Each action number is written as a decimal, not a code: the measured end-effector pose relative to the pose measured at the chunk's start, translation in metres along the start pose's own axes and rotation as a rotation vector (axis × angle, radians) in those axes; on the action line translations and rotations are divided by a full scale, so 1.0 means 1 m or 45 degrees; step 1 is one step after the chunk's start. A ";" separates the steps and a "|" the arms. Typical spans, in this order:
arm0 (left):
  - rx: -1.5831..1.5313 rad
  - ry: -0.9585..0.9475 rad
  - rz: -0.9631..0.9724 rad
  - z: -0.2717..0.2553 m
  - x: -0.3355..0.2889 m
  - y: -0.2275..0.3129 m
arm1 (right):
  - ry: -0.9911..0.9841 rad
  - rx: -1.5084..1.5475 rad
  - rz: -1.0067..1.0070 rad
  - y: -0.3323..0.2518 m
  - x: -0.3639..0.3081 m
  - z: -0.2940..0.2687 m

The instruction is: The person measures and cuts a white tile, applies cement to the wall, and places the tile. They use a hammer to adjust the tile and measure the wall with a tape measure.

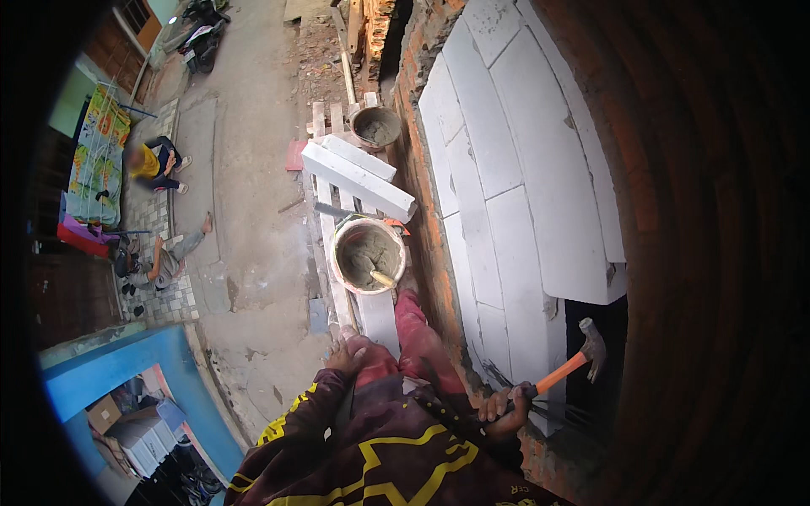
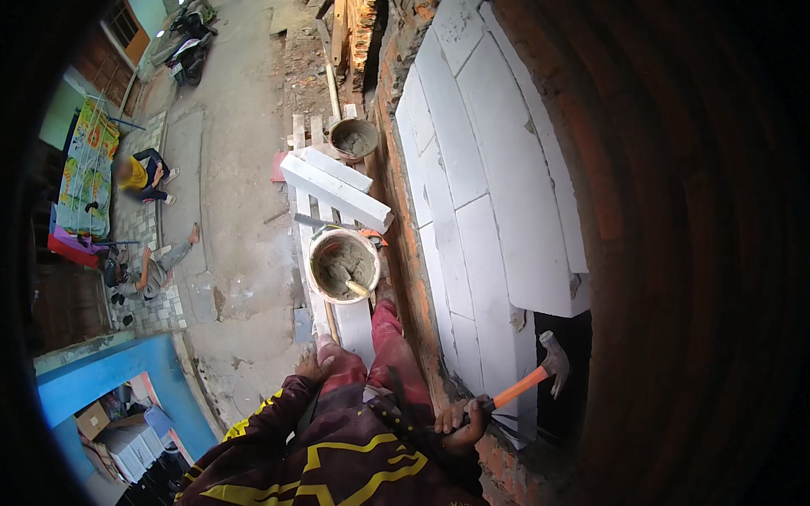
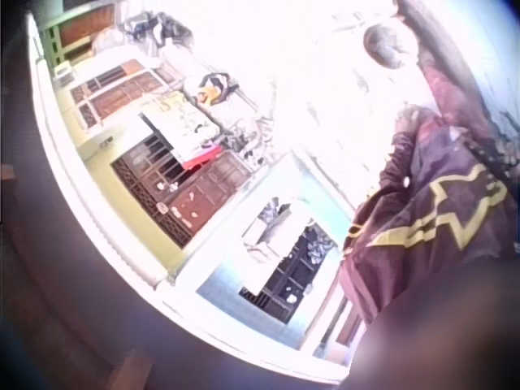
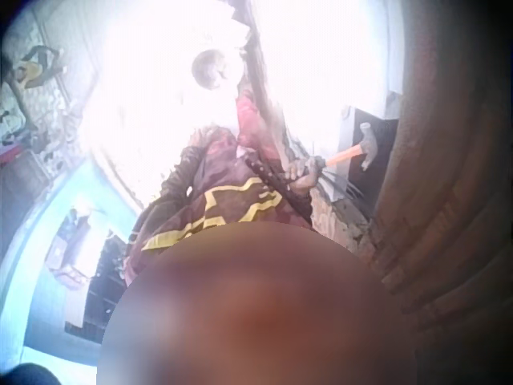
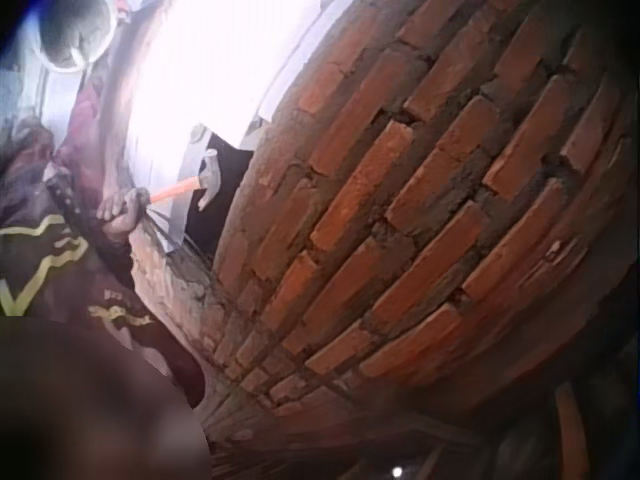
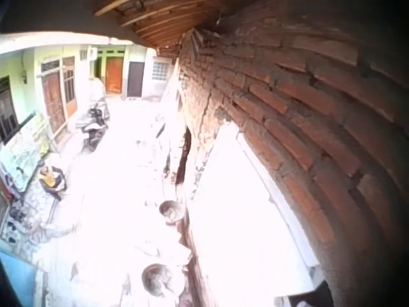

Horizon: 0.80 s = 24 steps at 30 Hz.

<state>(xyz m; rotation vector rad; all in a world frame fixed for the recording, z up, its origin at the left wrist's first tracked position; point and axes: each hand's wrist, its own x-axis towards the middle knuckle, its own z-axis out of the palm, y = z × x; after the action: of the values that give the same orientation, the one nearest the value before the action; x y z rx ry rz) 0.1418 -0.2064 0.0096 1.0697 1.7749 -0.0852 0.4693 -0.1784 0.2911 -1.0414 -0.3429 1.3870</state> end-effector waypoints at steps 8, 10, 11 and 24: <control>-0.261 -0.025 -0.080 0.036 -0.038 -0.080 | 0.263 -0.182 0.454 0.014 -0.049 -0.008; -0.260 -0.026 -0.079 0.036 -0.050 -0.086 | 0.247 -0.323 0.595 0.014 -0.040 -0.006; -0.235 -0.029 -0.091 0.036 -0.055 -0.089 | 0.260 -0.368 0.642 0.015 -0.033 -0.006; -0.280 -0.167 -0.120 0.097 -0.040 -0.087 | -0.147 -1.591 1.296 0.103 0.007 -0.111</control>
<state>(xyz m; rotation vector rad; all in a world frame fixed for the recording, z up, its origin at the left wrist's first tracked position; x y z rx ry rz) 0.1548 -0.3321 -0.0406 0.8052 1.6730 -0.0166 0.4885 -0.2314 0.1503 -2.3723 -0.9010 2.1760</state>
